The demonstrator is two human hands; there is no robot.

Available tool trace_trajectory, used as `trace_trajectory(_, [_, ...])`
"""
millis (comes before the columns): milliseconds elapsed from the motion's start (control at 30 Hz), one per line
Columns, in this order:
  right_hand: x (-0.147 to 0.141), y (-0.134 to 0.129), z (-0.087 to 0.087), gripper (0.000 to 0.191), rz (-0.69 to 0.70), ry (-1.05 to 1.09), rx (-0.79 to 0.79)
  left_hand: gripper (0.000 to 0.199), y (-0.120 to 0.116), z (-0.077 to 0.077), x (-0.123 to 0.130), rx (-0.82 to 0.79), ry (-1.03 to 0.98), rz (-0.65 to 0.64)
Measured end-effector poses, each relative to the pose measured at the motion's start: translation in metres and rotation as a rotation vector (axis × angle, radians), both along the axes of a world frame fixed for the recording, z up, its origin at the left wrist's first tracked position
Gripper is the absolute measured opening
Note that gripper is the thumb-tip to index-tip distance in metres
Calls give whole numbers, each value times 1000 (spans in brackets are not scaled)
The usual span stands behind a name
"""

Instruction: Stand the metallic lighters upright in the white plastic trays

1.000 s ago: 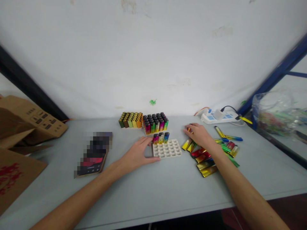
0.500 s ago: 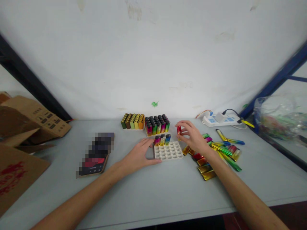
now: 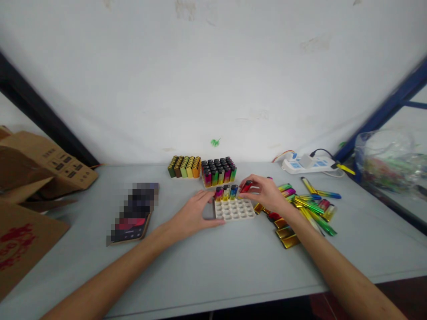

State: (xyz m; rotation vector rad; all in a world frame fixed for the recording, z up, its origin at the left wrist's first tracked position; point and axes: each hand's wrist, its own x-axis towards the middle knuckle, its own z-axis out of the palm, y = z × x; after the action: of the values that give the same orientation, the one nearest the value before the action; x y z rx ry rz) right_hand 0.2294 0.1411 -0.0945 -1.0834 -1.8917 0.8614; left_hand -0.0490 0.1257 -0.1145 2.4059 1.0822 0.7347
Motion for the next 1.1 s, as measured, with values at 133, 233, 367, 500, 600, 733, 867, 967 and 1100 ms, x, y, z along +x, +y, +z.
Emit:
trace_trajectory(133, [-4,4,-9,40,-9,9,7,70,0,-1,0,11,3,-1])
trace_trajectory(233, [-6,6,-12,38,5,-19,55,70,0,0,1,14,-1,-9])
trace_trajectory(367, [-7,6,-12,38,24,-49,81,71,0,0,1,10,3,-3])
trace_trajectory(500, [-6,8,-14,39,21,-42,82,72,0,0,1,10,18,-6])
trace_trajectory(600, [-6,7,-15,38,15,-33,84,72,0,0,1,9,30,-6])
trace_trajectory(733, [-6,6,-14,35,44,-40,79,70,0,-1,1,10,30,-3])
trace_trajectory(867, [-6,6,-12,32,85,-108,58,69,1,-1,0,26,22,-7])
trace_trajectory(967, [-2,5,-4,33,65,-251,140,68,0,0,0,28,24,-8])
trace_trajectory(1100, [16,4,10,31,109,-315,137,68,-1,-1,-1,24,28,-8])
